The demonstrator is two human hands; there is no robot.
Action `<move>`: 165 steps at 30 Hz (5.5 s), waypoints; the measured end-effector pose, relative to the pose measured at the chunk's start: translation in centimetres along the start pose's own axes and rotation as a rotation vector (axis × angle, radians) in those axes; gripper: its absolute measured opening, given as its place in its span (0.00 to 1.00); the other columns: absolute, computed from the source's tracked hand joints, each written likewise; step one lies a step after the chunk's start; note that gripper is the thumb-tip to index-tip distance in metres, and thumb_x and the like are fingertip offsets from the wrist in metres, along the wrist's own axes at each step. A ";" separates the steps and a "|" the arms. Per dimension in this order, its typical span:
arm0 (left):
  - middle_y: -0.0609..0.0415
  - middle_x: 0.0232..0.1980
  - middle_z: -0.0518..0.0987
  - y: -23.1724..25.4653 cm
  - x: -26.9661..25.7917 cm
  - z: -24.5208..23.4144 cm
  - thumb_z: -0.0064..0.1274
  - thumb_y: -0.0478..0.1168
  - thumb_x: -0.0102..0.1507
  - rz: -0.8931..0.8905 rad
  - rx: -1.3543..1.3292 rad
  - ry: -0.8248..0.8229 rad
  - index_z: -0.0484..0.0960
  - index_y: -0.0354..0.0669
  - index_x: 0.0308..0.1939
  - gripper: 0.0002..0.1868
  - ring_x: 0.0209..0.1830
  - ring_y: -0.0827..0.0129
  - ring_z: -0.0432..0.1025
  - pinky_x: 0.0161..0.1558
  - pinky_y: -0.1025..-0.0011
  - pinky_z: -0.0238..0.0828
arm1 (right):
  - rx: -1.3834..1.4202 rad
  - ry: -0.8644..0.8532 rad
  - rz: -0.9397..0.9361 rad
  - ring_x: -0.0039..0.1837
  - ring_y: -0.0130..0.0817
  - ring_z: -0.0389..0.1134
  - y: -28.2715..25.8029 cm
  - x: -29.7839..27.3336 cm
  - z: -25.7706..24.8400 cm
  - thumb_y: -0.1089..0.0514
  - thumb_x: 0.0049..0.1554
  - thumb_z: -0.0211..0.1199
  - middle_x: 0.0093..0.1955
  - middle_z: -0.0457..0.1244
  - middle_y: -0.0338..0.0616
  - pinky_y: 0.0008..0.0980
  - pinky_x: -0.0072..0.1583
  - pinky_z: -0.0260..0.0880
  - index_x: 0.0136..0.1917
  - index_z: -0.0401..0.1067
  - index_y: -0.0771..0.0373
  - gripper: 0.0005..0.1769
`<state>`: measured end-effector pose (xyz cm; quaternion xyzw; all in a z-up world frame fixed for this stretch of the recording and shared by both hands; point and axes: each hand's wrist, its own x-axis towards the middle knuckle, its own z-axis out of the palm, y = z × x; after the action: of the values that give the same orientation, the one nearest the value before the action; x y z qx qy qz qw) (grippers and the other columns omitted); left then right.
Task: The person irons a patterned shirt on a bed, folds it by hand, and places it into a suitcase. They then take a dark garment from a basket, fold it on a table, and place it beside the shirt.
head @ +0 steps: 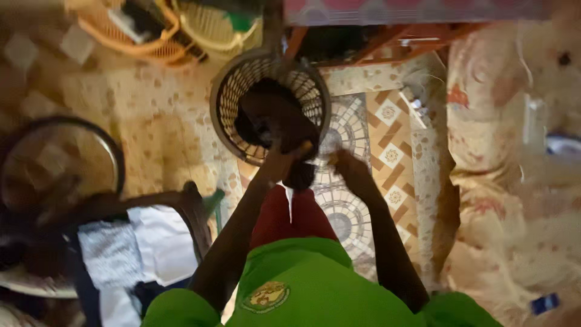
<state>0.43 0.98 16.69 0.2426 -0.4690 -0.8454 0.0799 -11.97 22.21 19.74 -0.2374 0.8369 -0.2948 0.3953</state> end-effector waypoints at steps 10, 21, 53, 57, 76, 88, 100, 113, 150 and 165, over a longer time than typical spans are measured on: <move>0.42 0.46 0.83 19.6 -10.3 13.3 0.62 0.42 0.57 0.360 1.163 -1.029 0.83 0.46 0.50 0.18 0.47 0.43 0.77 0.48 0.53 0.72 | 0.192 0.200 -0.510 0.73 0.42 0.60 -4.2 -9.9 -4.2 0.55 0.51 0.75 0.76 0.59 0.55 0.42 0.67 0.65 0.75 0.64 0.61 0.42; 0.44 0.46 0.85 15.5 -12.4 28.3 0.60 0.39 0.64 0.499 0.903 -1.093 0.82 0.38 0.52 0.14 0.44 0.60 0.82 0.49 0.65 0.76 | 1.301 0.718 -0.663 0.64 0.36 0.68 5.0 -27.0 -0.2 0.58 0.64 0.69 0.64 0.67 0.49 0.38 0.66 0.69 0.66 0.70 0.71 0.21; 0.50 0.45 0.86 -11.1 -8.9 51.0 0.59 0.36 0.62 0.098 1.122 -1.718 0.78 0.44 0.62 0.23 0.39 0.68 0.81 0.43 0.71 0.80 | 0.582 1.512 0.379 0.41 0.23 0.69 13.9 -51.2 -9.7 0.71 0.50 0.67 0.42 0.70 0.37 0.25 0.44 0.69 0.52 0.79 0.60 0.17; 0.48 0.38 0.86 -11.7 -8.2 53.5 0.65 0.46 0.58 -0.154 1.293 -1.908 0.85 0.46 0.57 0.24 0.32 0.67 0.78 0.36 0.67 0.75 | 0.433 1.568 0.294 0.45 0.23 0.70 11.8 -52.5 -13.6 0.72 0.46 0.68 0.48 0.71 0.36 0.25 0.46 0.73 0.55 0.78 0.60 0.22; 0.53 0.46 0.84 -8.4 -2.4 63.3 0.75 0.42 0.50 0.589 0.707 -2.054 0.85 0.40 0.46 0.23 0.47 0.69 0.77 0.52 0.69 0.72 | 0.787 1.850 0.391 0.49 0.25 0.66 22.4 -49.9 -7.8 0.72 0.62 0.59 0.47 0.65 0.35 0.26 0.50 0.68 0.54 0.71 0.62 0.10; 0.52 0.36 0.77 -8.6 -2.9 65.3 0.63 0.44 0.67 0.242 0.798 -1.892 0.78 0.35 0.47 0.16 0.37 0.74 0.68 0.43 0.71 0.69 | 0.383 1.730 0.621 0.49 0.31 0.73 20.2 -53.5 -12.2 0.62 0.66 0.65 0.45 0.67 0.49 0.31 0.52 0.73 0.55 0.66 0.67 0.10; 0.55 0.44 0.82 -11.8 -4.8 66.5 0.64 0.49 0.65 0.197 0.837 -1.808 0.77 0.37 0.53 0.22 0.43 0.77 0.73 0.48 0.70 0.71 | 0.822 1.683 0.286 0.39 0.25 0.67 21.6 -58.1 -14.7 0.64 0.58 0.72 0.40 0.67 0.41 0.27 0.41 0.68 0.51 0.75 0.66 0.09; 0.47 0.46 0.82 -14.4 -10.7 65.5 0.63 0.37 0.64 0.974 0.893 -1.397 0.80 0.43 0.50 0.12 0.48 0.53 0.78 0.51 0.60 0.72 | 0.463 1.779 0.269 0.49 0.24 0.69 23.6 -61.1 -10.6 0.68 0.58 0.70 0.50 0.68 0.38 0.25 0.53 0.72 0.57 0.75 0.67 0.14; 0.47 0.44 0.82 3.6 11.1 42.9 0.65 0.38 0.63 0.705 0.934 -0.887 0.82 0.38 0.51 0.15 0.42 0.67 0.76 0.47 0.66 0.74 | -0.613 1.627 0.269 0.44 0.50 0.64 30.3 -34.0 -29.8 0.61 0.61 0.68 0.39 0.63 0.51 0.47 0.46 0.63 0.40 0.75 0.64 0.08; 0.51 0.48 0.78 10.9 22.5 41.6 0.56 0.38 0.70 0.650 0.515 -0.326 0.77 0.36 0.56 0.13 0.49 0.70 0.71 0.51 0.70 0.69 | -0.769 1.559 0.165 0.49 0.50 0.67 24.7 -0.1 -63.4 0.54 0.60 0.64 0.48 0.64 0.48 0.48 0.46 0.64 0.48 0.67 0.57 0.09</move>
<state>-40.38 18.25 36.61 -0.0418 -0.7226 -0.6593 0.2036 -66.74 59.27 35.57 -0.0235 0.9249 -0.0407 -0.3774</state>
